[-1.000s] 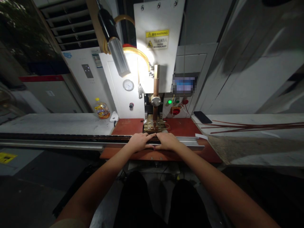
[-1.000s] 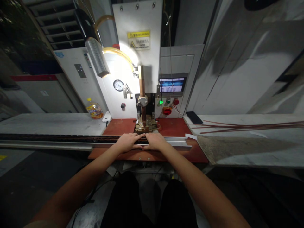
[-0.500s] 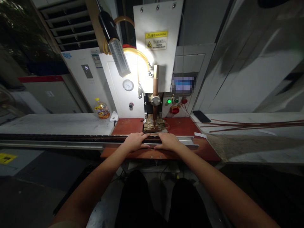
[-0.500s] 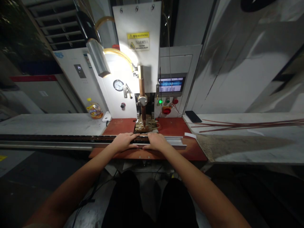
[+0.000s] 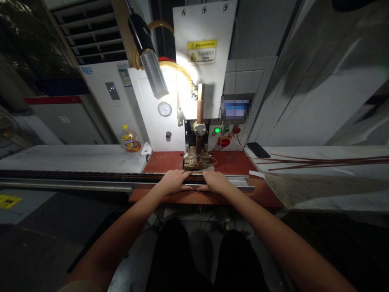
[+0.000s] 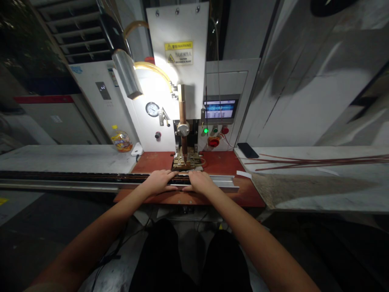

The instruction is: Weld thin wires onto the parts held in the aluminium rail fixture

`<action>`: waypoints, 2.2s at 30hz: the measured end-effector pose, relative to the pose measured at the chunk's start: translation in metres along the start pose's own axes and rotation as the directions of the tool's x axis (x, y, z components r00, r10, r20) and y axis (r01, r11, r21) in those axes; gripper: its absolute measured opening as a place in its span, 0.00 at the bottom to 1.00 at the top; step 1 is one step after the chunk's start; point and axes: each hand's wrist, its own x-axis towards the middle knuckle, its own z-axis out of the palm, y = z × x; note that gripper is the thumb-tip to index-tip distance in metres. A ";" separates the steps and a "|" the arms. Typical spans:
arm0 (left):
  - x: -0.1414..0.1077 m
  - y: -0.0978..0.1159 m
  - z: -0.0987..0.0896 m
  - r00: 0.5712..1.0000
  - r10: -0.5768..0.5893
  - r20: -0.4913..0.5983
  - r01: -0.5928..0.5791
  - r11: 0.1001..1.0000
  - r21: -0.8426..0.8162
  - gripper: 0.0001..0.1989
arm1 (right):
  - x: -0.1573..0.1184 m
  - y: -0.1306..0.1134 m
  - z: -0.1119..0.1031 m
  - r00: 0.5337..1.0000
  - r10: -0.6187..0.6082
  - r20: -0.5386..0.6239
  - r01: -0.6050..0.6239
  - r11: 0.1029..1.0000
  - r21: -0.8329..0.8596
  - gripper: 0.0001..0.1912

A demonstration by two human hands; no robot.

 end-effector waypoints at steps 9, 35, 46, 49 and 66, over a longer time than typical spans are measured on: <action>0.019 0.032 -0.002 0.999 0.007 -0.038 -0.008 0.999 -0.044 0.47 | 0.002 0.003 0.008 1.000 -0.025 -0.019 0.024 0.999 -0.038 0.33; 0.021 0.028 0.008 0.998 0.040 -0.050 -0.041 0.999 -0.034 0.45 | -0.010 0.012 0.017 0.989 -0.017 -0.146 0.025 0.998 0.057 0.33; -0.010 0.000 0.012 0.993 -0.082 -0.090 0.082 0.997 -0.009 0.39 | -0.022 0.020 0.032 0.964 -0.045 -0.263 0.061 0.997 0.055 0.36; -0.010 0.002 0.016 0.988 -0.092 -0.121 0.093 0.996 0.001 0.38 | -0.021 0.020 0.033 0.960 -0.052 -0.275 0.066 0.997 0.042 0.34; -0.011 0.004 0.017 0.987 -0.104 -0.122 0.105 0.994 0.001 0.37 | -0.027 0.018 0.034 0.947 -0.045 -0.319 0.079 0.992 0.095 0.33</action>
